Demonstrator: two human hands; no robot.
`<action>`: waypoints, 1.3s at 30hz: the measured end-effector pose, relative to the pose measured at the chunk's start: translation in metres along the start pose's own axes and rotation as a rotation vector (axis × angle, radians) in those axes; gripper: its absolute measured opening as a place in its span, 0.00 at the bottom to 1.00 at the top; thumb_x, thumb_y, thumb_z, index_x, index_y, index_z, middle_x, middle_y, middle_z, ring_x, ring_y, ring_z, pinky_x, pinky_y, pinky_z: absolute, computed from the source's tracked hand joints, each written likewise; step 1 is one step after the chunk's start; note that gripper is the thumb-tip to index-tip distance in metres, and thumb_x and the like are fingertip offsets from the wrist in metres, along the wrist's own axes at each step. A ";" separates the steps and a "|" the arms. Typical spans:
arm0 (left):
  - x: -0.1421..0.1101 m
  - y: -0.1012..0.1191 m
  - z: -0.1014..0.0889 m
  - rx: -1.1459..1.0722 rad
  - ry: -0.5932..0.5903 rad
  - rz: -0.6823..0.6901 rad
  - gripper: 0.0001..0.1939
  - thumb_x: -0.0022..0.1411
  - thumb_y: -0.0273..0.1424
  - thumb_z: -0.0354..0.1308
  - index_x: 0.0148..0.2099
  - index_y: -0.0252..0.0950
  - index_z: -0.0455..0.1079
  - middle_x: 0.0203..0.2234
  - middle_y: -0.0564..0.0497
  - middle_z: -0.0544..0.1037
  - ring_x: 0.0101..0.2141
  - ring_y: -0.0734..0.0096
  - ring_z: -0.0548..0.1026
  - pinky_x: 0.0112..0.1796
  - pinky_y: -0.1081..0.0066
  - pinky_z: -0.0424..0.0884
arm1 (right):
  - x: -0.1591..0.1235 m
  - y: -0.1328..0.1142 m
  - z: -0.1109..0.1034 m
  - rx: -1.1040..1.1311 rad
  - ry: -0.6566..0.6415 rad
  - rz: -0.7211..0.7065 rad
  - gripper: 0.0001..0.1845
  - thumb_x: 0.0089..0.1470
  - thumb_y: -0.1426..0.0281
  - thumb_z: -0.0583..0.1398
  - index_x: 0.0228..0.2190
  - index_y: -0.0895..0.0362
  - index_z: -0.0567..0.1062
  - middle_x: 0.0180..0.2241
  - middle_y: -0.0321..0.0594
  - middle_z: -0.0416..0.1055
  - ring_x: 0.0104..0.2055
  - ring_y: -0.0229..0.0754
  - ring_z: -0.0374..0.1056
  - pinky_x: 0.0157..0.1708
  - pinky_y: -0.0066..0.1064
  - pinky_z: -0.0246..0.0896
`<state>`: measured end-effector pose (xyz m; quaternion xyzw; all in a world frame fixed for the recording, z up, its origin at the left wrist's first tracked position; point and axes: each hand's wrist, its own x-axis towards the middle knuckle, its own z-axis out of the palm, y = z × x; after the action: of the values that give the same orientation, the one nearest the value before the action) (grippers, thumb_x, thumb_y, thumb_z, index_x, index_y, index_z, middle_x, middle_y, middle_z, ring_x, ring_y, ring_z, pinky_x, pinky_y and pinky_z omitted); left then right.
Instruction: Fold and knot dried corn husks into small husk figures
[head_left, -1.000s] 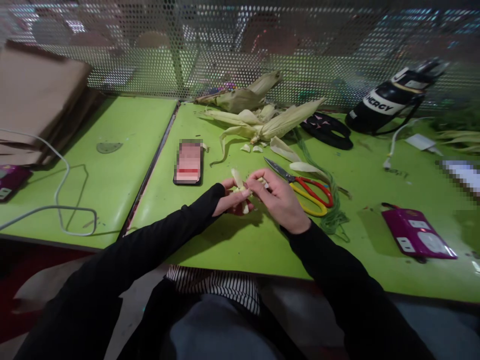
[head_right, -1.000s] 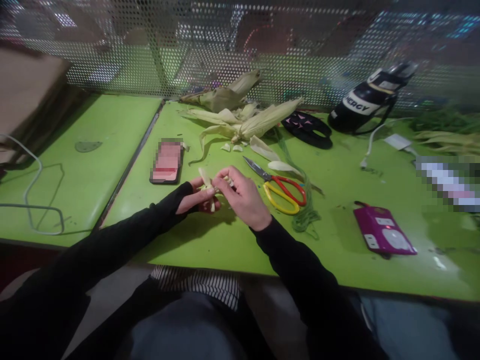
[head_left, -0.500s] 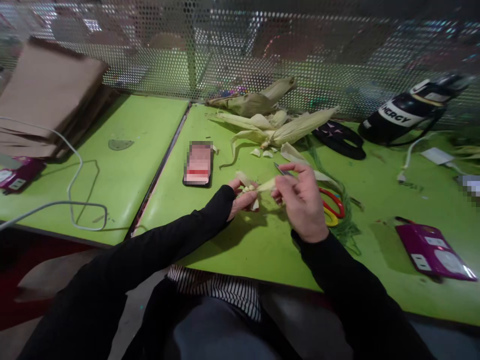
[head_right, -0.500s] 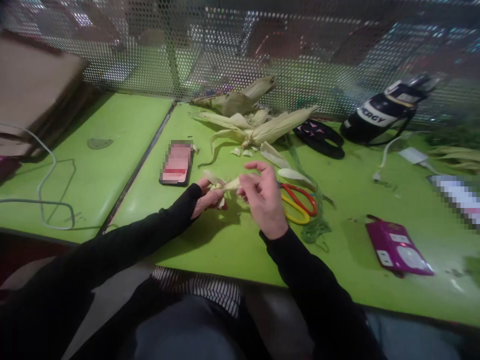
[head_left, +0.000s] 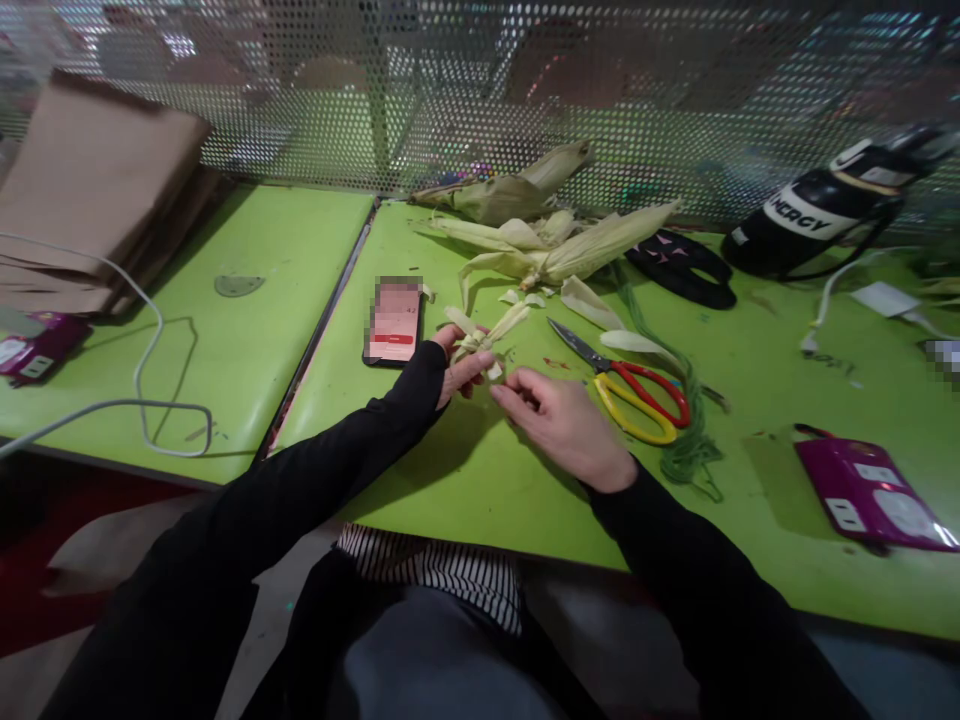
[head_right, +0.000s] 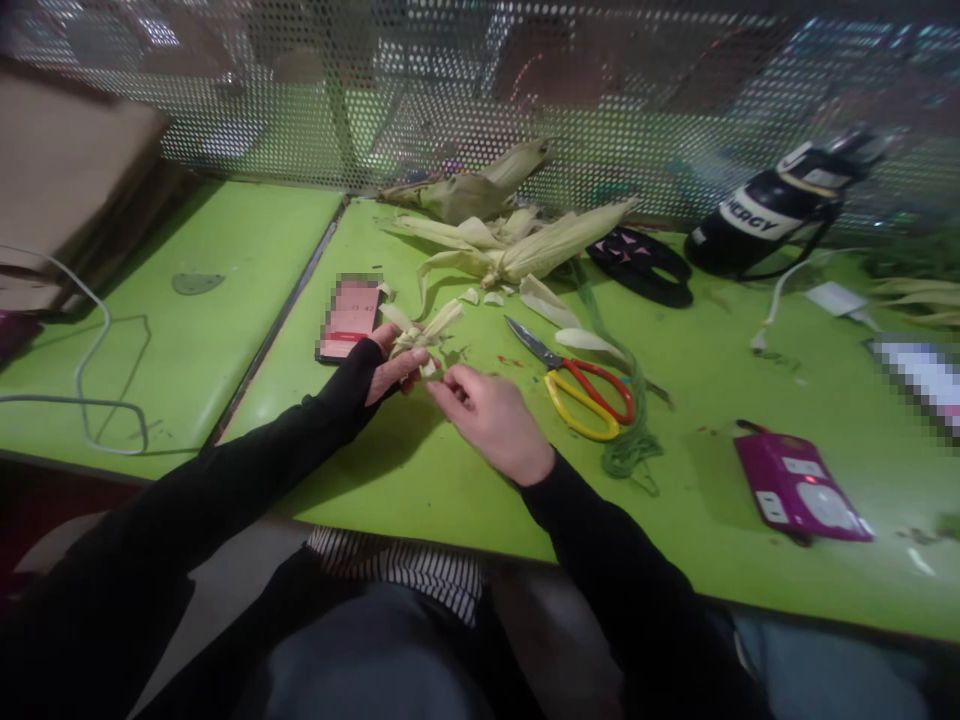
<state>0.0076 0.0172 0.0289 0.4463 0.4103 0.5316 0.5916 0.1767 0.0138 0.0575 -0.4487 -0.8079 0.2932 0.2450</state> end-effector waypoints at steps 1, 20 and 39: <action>0.000 0.000 0.000 0.012 0.002 0.016 0.22 0.52 0.39 0.67 0.44 0.33 0.65 0.27 0.52 0.76 0.23 0.79 0.69 0.24 0.76 0.63 | 0.000 0.000 0.000 0.022 0.010 0.012 0.22 0.58 0.51 0.58 0.24 0.55 0.68 0.20 0.33 0.66 0.20 0.34 0.57 0.21 0.29 0.49; -0.002 0.005 0.009 -0.152 -0.017 0.019 0.33 0.45 0.46 0.72 0.46 0.29 0.70 0.28 0.48 0.77 0.32 0.67 0.76 0.37 0.65 0.74 | -0.002 -0.004 0.014 0.343 0.062 0.025 0.22 0.61 0.57 0.55 0.20 0.55 0.66 0.15 0.30 0.59 0.18 0.33 0.55 0.19 0.27 0.50; 0.015 -0.017 -0.003 0.016 -0.064 -0.019 0.30 0.57 0.46 0.60 0.56 0.32 0.66 0.33 0.47 0.75 0.36 0.68 0.74 0.30 0.73 0.69 | 0.004 0.006 0.002 0.387 0.063 0.216 0.22 0.60 0.49 0.52 0.29 0.54 0.67 0.21 0.32 0.63 0.19 0.34 0.55 0.18 0.27 0.50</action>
<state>0.0104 0.0314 0.0113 0.4636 0.3996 0.5081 0.6060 0.1769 0.0191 0.0523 -0.4862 -0.6756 0.4532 0.3190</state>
